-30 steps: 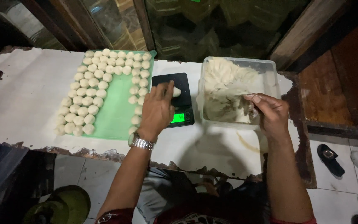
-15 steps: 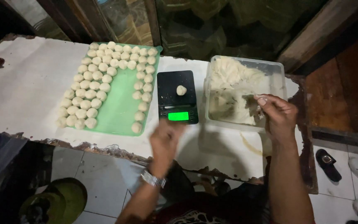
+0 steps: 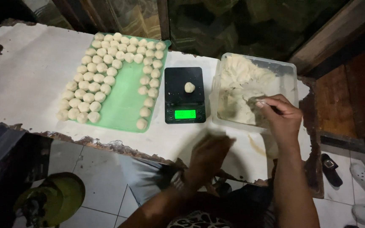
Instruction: Portioning dough using a digital scale and rolling it into small balls before placing them on a tray.
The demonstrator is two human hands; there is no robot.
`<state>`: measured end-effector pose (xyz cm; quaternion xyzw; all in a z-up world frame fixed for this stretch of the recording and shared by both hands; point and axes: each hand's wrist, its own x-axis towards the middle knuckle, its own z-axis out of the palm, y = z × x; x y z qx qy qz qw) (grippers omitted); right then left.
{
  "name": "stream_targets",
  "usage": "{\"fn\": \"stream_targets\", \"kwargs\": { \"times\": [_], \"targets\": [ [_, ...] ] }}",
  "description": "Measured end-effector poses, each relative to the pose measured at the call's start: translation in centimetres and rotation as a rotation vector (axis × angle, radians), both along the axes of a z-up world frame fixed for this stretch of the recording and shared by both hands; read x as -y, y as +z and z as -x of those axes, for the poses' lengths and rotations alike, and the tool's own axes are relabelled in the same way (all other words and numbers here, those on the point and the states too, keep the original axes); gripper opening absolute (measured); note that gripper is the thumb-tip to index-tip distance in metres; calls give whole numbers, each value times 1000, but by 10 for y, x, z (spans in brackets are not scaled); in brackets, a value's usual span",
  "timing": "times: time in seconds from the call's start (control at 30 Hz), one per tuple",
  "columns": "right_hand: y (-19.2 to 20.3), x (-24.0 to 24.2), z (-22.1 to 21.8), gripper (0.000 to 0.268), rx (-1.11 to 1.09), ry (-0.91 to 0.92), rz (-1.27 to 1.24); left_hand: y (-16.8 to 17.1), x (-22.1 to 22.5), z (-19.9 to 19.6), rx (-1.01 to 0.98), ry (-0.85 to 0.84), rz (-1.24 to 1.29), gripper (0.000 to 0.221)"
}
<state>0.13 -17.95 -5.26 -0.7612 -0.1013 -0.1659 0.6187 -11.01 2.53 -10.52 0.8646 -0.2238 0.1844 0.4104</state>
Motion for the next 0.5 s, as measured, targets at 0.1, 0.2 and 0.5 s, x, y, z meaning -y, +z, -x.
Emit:
{"fn": "stream_targets", "kwargs": {
  "times": [0.1,0.2,0.5],
  "targets": [
    [3,-7,0,16,168,94,147,33,12,-34,357,361,-359,11],
    [6,-13,2,21,214,51,315,37,25,-70,363,410,-264,17],
    [5,-14,1,23,152,77,305,35,54,-113,167,521,-266,14]
  ]
}}
